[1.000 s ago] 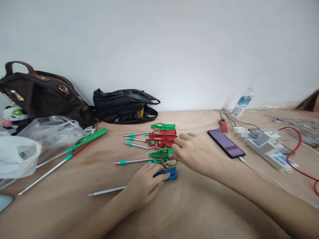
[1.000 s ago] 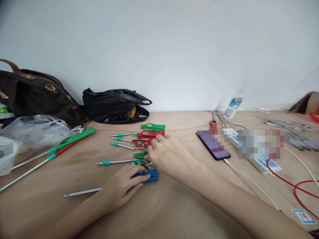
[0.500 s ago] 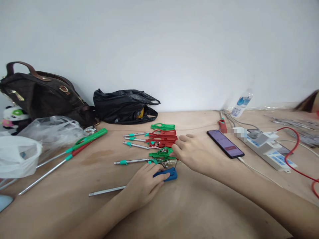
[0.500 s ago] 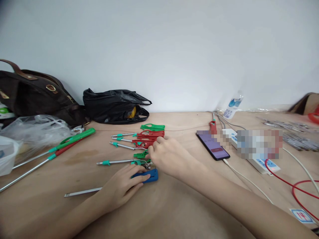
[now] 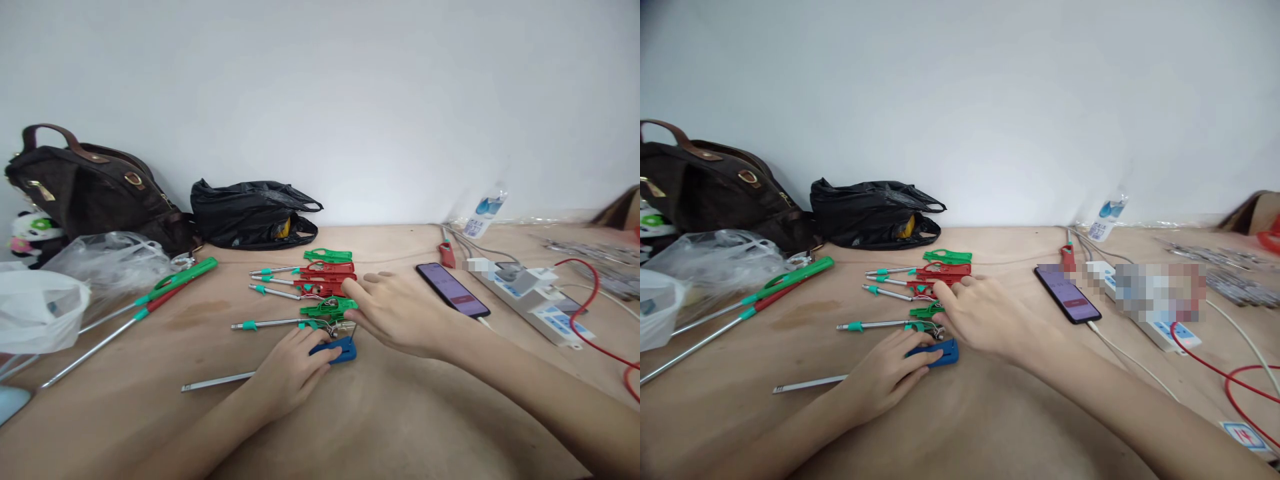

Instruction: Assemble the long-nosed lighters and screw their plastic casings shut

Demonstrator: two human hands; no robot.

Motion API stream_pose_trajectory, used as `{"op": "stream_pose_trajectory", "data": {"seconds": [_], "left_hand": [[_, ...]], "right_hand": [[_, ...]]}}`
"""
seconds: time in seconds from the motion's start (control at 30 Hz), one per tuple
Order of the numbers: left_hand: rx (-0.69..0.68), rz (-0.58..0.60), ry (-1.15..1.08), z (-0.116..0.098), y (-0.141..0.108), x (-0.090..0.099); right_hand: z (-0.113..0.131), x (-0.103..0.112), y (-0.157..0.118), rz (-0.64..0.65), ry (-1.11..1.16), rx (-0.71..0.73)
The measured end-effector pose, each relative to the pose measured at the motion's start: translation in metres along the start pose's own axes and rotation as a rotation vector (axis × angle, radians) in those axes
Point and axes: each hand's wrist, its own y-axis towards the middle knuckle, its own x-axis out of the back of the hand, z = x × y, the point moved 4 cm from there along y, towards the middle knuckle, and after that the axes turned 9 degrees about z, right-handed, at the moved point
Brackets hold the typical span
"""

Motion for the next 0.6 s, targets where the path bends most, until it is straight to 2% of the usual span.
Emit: {"op": "stream_pose_trajectory", "data": {"seconds": [0.13,0.33,0.47,0.6], "left_hand": [[0.004,0.006,0.002,0.0002,-0.0004,0.0007],[0.009,0.014,-0.002,0.0012,0.0006,-0.0002],[0.010,0.020,0.006,0.0008,0.0005,0.0005],[0.010,0.026,0.007,0.0009,0.0002,0.0001]], "right_hand": [[-0.0002,-0.0009,-0.0024,0.009,0.011,0.078],[0.0051,-0.0055,0.0030,-0.064,-0.052,0.036],[0.0043,-0.0067,-0.0009,-0.040,-0.024,0.080],[-0.0004,-0.0068,-0.0006,-0.062,-0.049,0.045]]}}
